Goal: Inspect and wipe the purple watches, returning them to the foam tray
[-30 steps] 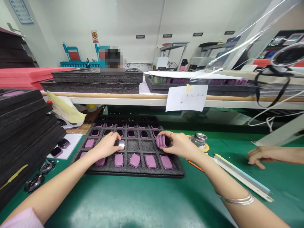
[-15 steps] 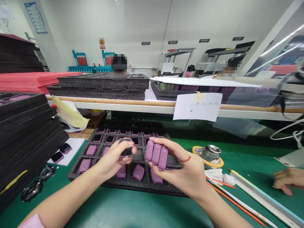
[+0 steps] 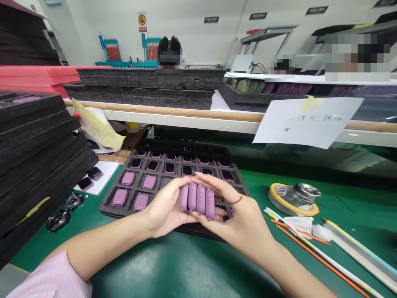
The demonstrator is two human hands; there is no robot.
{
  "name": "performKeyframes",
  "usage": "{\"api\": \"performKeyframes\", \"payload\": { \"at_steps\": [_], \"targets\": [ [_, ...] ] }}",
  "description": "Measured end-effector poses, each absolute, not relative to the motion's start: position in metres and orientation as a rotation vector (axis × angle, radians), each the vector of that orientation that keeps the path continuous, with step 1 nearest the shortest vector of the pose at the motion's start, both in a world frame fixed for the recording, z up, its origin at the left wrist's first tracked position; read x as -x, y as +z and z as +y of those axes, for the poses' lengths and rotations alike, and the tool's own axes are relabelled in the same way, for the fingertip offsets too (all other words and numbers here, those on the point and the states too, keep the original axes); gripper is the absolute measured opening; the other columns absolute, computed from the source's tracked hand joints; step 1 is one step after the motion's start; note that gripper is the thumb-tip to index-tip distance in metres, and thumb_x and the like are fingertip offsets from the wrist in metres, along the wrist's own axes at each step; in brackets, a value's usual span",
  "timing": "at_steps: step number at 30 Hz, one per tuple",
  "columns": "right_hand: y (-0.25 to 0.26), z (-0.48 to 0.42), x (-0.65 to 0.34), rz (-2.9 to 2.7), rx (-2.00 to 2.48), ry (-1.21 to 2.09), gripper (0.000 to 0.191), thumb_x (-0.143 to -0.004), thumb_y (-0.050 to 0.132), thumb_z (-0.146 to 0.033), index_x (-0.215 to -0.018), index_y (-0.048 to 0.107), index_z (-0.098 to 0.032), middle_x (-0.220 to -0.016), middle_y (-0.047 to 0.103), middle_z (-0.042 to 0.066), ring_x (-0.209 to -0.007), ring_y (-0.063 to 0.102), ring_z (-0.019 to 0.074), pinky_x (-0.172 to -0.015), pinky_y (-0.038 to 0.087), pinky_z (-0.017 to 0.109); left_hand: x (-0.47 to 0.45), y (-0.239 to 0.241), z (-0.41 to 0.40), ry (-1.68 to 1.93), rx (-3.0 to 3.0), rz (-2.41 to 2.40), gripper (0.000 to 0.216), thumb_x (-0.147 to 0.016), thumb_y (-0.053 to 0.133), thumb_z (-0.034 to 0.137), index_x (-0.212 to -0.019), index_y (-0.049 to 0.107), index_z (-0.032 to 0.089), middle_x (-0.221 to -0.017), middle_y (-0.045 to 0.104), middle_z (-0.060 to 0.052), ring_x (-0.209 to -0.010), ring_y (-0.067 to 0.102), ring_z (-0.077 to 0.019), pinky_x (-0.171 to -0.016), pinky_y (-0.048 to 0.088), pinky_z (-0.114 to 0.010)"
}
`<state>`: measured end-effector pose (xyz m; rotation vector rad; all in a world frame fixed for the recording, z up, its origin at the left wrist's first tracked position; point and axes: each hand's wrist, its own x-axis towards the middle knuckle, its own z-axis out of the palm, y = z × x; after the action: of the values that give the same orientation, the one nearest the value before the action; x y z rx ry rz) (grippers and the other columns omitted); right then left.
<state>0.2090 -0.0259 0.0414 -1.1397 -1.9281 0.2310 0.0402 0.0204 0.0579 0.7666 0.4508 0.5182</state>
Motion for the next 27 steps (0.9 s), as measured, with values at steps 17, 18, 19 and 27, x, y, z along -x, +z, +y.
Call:
{"api": "performKeyframes", "payload": {
  "at_steps": [17,18,19,27],
  "targets": [
    [0.046,-0.034,-0.199,-1.776,0.887,0.296,0.087,-0.076,0.079,-0.013,-0.15,0.038,-0.03,-0.132,0.069,0.006,-0.124,0.066,0.0256,-0.115,0.05,0.045,-0.038,0.063,0.006,0.552,-0.935,0.432,0.074,-0.084,0.058,0.075,-0.129,0.058,0.017,-0.115,0.07,-0.013,-0.096,0.068,-0.0231,-0.075,0.051,-0.03],
    [0.046,-0.034,-0.199,-1.777,0.882,0.297,0.088,-0.076,0.08,-0.013,-0.151,0.037,-0.03,-0.134,0.067,0.006,-0.124,0.066,0.0255,-0.114,0.051,0.044,-0.038,0.063,0.006,0.561,-0.933,0.439,0.071,-0.084,0.06,0.073,-0.127,0.06,0.016,-0.113,0.071,-0.013,-0.093,0.067,-0.0214,-0.073,0.05,-0.028],
    [0.046,-0.035,-0.2,-1.777,0.881,0.299,0.089,-0.075,0.08,-0.012,-0.151,0.037,-0.03,-0.135,0.066,0.007,-0.124,0.066,0.0256,-0.113,0.053,0.044,-0.038,0.063,0.006,0.571,-0.93,0.44,0.07,-0.084,0.062,0.072,-0.126,0.06,0.016,-0.112,0.071,-0.012,-0.091,0.067,-0.0201,-0.071,0.049,-0.027],
    [0.045,-0.033,-0.201,-1.773,0.809,0.305,0.093,-0.073,0.083,-0.009,-0.152,0.04,-0.031,-0.149,0.055,0.009,-0.121,0.068,0.0264,-0.111,0.055,0.044,-0.039,0.063,0.003,0.602,-0.924,0.463,0.067,-0.086,0.063,0.068,-0.126,0.062,0.014,-0.103,0.07,-0.011,-0.082,0.063,-0.0171,-0.066,0.043,-0.026]
  ]
}}
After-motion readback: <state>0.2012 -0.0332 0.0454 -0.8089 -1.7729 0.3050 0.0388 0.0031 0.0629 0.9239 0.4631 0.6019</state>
